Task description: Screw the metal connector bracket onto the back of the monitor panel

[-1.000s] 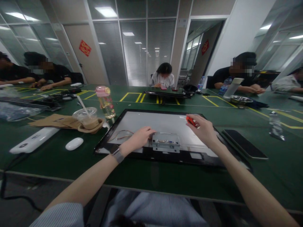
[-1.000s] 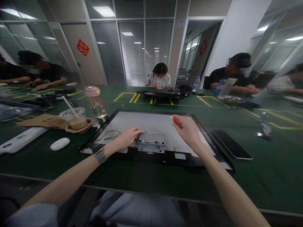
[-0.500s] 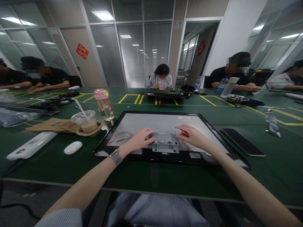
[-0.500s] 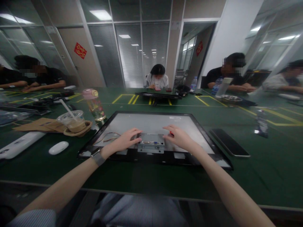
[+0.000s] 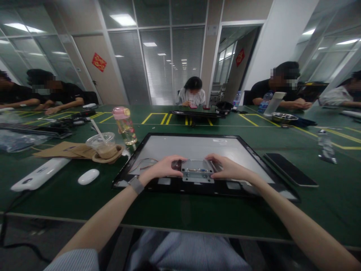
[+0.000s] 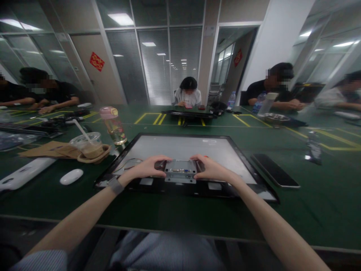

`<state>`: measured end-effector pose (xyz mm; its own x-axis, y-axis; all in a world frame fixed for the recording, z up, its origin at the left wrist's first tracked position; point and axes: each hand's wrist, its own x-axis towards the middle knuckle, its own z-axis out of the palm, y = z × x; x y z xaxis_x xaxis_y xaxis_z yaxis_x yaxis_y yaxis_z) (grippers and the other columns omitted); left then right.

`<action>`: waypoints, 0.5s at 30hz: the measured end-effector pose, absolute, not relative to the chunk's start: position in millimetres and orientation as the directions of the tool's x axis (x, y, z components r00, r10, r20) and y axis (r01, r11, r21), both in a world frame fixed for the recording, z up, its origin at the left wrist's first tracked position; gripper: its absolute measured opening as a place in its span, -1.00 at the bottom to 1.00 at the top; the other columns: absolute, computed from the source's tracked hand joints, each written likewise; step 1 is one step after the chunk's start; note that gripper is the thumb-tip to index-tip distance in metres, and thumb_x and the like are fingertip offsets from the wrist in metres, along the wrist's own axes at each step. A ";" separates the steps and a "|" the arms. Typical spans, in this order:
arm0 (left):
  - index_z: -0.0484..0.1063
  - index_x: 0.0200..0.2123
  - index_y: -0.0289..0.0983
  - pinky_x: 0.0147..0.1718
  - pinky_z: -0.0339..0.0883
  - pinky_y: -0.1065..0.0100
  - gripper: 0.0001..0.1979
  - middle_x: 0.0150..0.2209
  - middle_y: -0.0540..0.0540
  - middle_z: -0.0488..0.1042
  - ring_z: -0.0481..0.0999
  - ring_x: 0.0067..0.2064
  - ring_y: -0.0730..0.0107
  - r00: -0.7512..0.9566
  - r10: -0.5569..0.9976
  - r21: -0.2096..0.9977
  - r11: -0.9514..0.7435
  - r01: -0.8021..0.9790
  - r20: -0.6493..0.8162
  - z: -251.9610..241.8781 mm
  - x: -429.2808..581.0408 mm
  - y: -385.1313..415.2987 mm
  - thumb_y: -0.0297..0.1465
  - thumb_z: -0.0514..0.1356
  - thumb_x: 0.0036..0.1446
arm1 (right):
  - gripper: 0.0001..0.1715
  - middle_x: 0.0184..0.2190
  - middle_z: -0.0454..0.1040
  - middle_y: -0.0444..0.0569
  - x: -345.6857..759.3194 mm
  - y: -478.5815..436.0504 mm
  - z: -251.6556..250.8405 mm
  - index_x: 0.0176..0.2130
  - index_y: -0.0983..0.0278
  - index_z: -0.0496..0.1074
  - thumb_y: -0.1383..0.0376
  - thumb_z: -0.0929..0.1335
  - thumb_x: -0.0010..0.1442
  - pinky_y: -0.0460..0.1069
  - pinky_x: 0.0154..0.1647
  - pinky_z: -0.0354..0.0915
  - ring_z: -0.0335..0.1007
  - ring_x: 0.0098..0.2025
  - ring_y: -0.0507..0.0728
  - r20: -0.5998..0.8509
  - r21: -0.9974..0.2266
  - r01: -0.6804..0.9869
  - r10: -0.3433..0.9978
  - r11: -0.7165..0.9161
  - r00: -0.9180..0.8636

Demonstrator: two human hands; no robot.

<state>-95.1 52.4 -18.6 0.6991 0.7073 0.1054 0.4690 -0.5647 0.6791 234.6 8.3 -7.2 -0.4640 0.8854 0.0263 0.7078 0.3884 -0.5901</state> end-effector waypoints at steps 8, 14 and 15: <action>0.54 0.10 -0.26 0.16 0.44 0.11 -0.46 0.14 -0.19 0.56 0.58 0.12 0.10 0.677 0.684 0.632 -0.657 0.411 0.271 -16.1 -89.9 49.1 -0.44 0.47 0.01 | -0.41 0.00 0.58 0.03 229.7 2.2 -2.2 0.01 0.18 0.40 0.26 0.54 -0.02 0.21 0.06 0.44 0.55 -0.01 0.31 0.143 -0.617 0.682 0.908 0.392 -0.393; 0.51 0.10 -0.23 0.32 0.31 -0.03 -0.46 0.20 -0.19 0.54 0.52 0.25 0.05 0.620 0.669 0.576 -0.717 0.393 0.410 -7.9 -89.4 55.3 -0.47 0.44 0.02 | -0.54 0.24 0.48 0.13 232.0 6.4 0.2 -0.07 0.13 0.31 0.20 0.49 0.08 0.24 0.13 0.42 0.45 0.24 0.37 0.293 -0.646 0.607 0.885 0.463 -0.363; 0.51 0.10 -0.22 0.32 0.31 -0.04 -0.47 0.21 -0.18 0.53 0.52 0.25 0.05 0.622 0.670 0.575 -0.716 0.395 0.406 -8.5 -89.4 57.5 -0.47 0.44 0.02 | -0.55 0.26 0.47 0.13 231.3 7.9 -1.8 -0.07 0.12 0.30 0.21 0.48 0.09 0.24 0.13 0.42 0.45 0.24 0.37 0.289 -0.645 0.613 0.888 0.456 -0.358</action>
